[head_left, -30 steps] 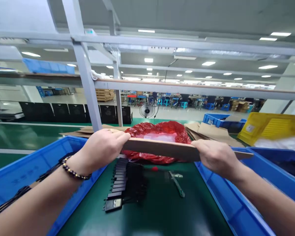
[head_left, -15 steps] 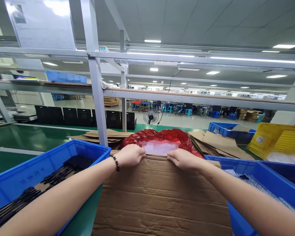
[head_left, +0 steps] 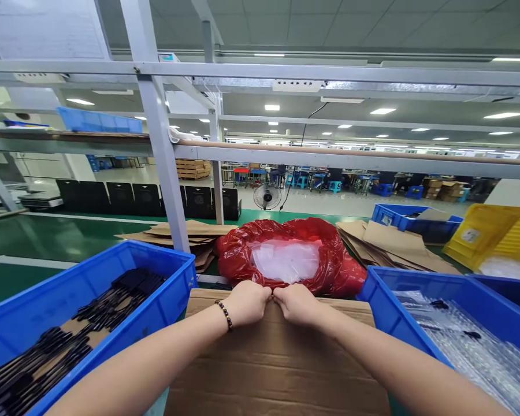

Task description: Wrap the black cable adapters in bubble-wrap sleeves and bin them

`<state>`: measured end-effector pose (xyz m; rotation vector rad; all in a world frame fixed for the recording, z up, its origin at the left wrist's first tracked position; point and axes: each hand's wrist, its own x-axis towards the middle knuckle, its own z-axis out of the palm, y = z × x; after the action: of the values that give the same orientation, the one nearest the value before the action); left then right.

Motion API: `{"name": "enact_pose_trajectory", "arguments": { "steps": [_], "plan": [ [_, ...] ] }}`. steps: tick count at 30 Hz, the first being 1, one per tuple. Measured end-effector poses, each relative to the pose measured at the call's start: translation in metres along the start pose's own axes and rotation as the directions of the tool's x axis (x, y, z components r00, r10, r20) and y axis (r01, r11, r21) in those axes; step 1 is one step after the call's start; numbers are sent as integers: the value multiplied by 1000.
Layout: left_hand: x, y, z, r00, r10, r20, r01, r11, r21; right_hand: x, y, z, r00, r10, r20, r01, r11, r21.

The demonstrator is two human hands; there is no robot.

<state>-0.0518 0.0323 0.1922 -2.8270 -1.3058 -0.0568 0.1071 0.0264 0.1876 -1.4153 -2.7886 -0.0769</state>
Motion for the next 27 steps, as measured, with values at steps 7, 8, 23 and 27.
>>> {"name": "enact_pose_trajectory", "arguments": {
  "steps": [7, 8, 23, 27],
  "plan": [
    [2, -19, 12, 1000, 7, 30, -6, 999, -40, -12, 29, -8, 993, -11, 119, -2, 994, 105],
    [1, -23, 13, 1000, -9, 25, 10, 999, -40, -19, 44, -14, 987, -8, 159, -12, 992, 123],
    [29, -9, 9, 979, 128, 159, -88, 967, -239, -59, 81, 19, 995, 74, -67, -84, 986, -145],
    [44, 12, 9, 985, 124, 117, -98, 974, -205, -59, 93, 3, 996, 25, 81, -30, 998, 61]
  ]
}}
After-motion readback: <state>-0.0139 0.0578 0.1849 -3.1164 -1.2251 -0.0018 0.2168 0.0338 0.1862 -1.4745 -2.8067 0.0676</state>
